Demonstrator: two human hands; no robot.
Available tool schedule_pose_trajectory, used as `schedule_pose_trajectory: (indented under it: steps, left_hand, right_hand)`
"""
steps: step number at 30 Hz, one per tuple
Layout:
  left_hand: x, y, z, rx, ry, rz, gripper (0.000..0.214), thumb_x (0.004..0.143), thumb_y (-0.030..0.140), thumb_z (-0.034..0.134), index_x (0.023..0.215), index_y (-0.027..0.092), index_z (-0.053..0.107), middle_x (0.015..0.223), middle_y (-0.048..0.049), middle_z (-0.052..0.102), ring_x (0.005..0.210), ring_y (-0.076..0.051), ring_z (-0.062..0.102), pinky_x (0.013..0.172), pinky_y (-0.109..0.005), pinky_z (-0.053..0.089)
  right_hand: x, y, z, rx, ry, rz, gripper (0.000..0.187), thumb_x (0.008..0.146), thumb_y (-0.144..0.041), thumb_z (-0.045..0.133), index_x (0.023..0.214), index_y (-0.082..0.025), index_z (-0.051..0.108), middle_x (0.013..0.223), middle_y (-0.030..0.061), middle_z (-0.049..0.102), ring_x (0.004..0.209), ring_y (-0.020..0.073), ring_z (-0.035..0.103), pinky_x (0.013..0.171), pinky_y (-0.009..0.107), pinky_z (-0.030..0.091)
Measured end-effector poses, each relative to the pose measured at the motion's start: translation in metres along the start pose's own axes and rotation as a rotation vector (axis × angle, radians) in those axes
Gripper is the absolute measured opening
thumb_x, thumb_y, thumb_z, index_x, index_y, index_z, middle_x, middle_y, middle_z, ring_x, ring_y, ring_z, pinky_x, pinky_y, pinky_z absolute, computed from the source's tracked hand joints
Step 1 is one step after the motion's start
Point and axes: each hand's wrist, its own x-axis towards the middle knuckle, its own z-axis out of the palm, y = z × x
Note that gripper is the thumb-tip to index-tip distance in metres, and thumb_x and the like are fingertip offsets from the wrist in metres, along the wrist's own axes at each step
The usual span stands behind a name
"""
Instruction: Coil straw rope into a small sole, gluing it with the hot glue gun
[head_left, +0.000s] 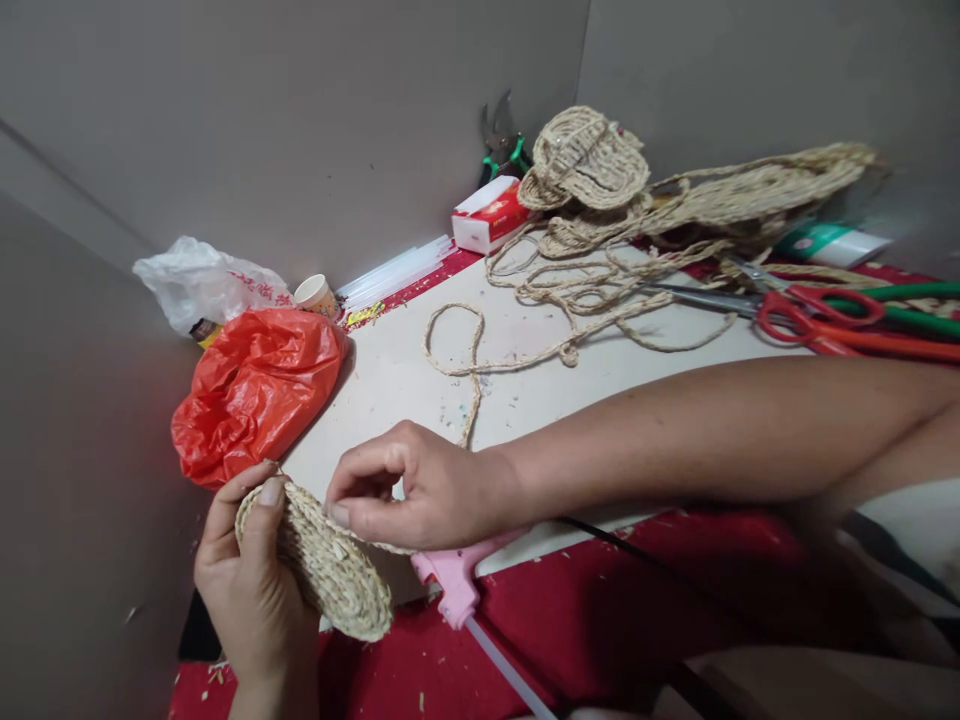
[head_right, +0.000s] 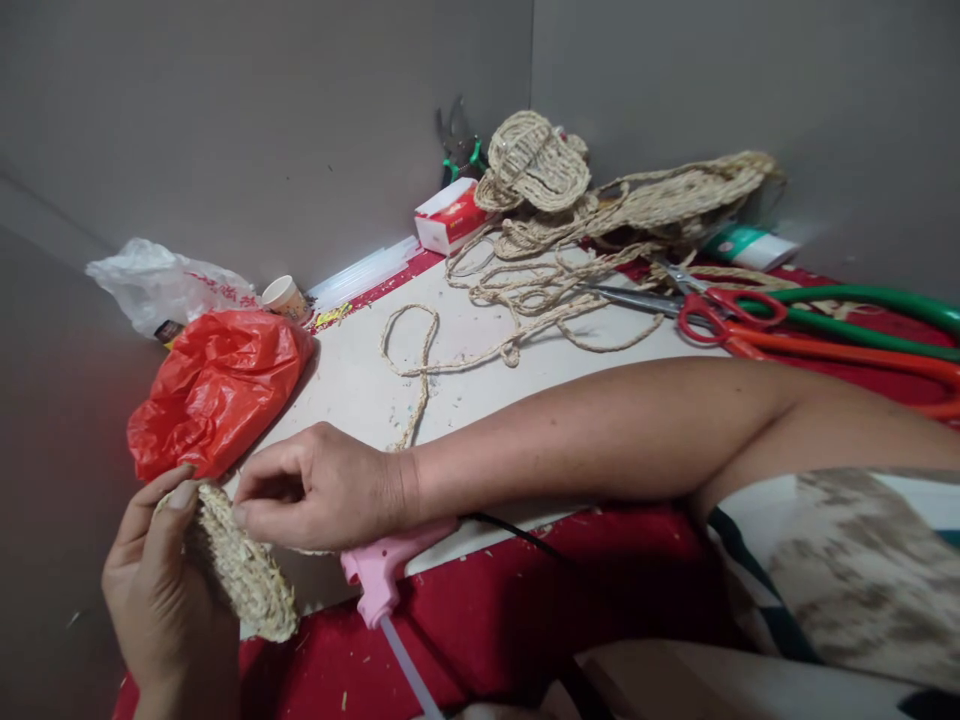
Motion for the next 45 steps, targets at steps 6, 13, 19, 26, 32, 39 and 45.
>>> schedule_pose_trajectory:
  steps: [6, 13, 19, 26, 32, 39, 45]
  left_hand:
    - [0.0, 0.004, -0.001, 0.072, 0.092, 0.149, 0.025, 0.068, 0.03, 0.075, 0.09, 0.019, 0.069, 0.074, 0.0027, 0.061, 0.062, -0.008, 0.049, 0.059, -0.02, 0.039]
    - [-0.003, 0.006, -0.002, 0.156, 0.098, 0.239, 0.023, 0.071, 0.031, 0.073, 0.09, 0.019, 0.069, 0.077, 0.0024, 0.062, 0.065, -0.01, 0.05, 0.064, -0.023, 0.039]
    - [-0.006, 0.003, 0.0, 0.227, 0.102, 0.257, 0.025, 0.072, 0.034, 0.072, 0.092, 0.02, 0.069, 0.08, 0.0014, 0.062, 0.068, -0.012, 0.052, 0.069, -0.026, 0.04]
    - [-0.004, 0.005, -0.004, 0.067, -0.066, 0.126, 0.028, 0.082, 0.041, 0.058, 0.097, 0.02, 0.068, 0.084, -0.0017, 0.063, 0.069, -0.013, 0.055, 0.063, -0.024, 0.041]
    - [0.012, 0.016, -0.008, -0.293, -0.005, 0.135, 0.028, 0.083, 0.038, 0.054, 0.097, 0.018, 0.067, 0.093, -0.0046, 0.064, 0.081, -0.014, 0.057, 0.069, -0.022, 0.045]
    - [0.009, 0.005, -0.01, -0.116, -0.136, 0.04, 0.028, 0.074, 0.039, 0.068, 0.092, 0.017, 0.068, 0.088, -0.0043, 0.067, 0.075, -0.015, 0.06, 0.069, -0.024, 0.045]
    - [0.007, -0.006, -0.009, -0.133, -0.165, -0.087, 0.023, 0.069, 0.032, 0.075, 0.084, 0.016, 0.069, 0.078, -0.002, 0.066, 0.068, -0.013, 0.058, 0.066, -0.023, 0.045]
  right_hand:
    - [0.001, -0.002, 0.005, 0.119, 0.046, 0.199, 0.005, 0.07, -0.009, 0.059, 0.075, -0.009, 0.058, 0.061, -0.005, 0.052, 0.054, 0.0018, 0.043, 0.056, 0.014, 0.041]
    - [-0.001, 0.0, 0.006, 0.046, 0.038, 0.12, 0.002, 0.072, -0.01, 0.057, 0.071, -0.01, 0.058, 0.066, -0.0014, 0.058, 0.06, 0.0045, 0.049, 0.057, 0.016, 0.043]
    - [-0.006, 0.005, 0.009, -0.089, 0.019, -0.013, 0.013, 0.069, -0.015, 0.063, 0.072, -0.012, 0.051, 0.066, -0.0041, 0.049, 0.057, 0.0025, 0.041, 0.054, 0.014, 0.038]
    - [-0.002, 0.007, 0.007, -0.029, 0.035, 0.152, 0.015, 0.07, -0.01, 0.06, 0.075, -0.014, 0.046, 0.066, -0.0058, 0.046, 0.058, 0.0031, 0.04, 0.054, 0.015, 0.036]
    - [0.011, 0.002, -0.001, 0.192, 0.14, 0.31, 0.023, 0.067, -0.013, 0.067, 0.078, -0.013, 0.047, 0.066, -0.0054, 0.05, 0.06, 0.0037, 0.044, 0.056, 0.017, 0.037]
    - [0.009, 0.003, 0.001, 0.248, 0.072, 0.344, 0.024, 0.067, -0.014, 0.068, 0.08, -0.013, 0.047, 0.068, -0.0048, 0.052, 0.061, 0.004, 0.046, 0.058, 0.018, 0.038]
    - [0.007, 0.006, 0.002, 0.227, 0.007, 0.316, 0.02, 0.069, -0.012, 0.064, 0.079, -0.013, 0.046, 0.068, -0.0048, 0.049, 0.061, 0.0039, 0.043, 0.056, 0.017, 0.037]
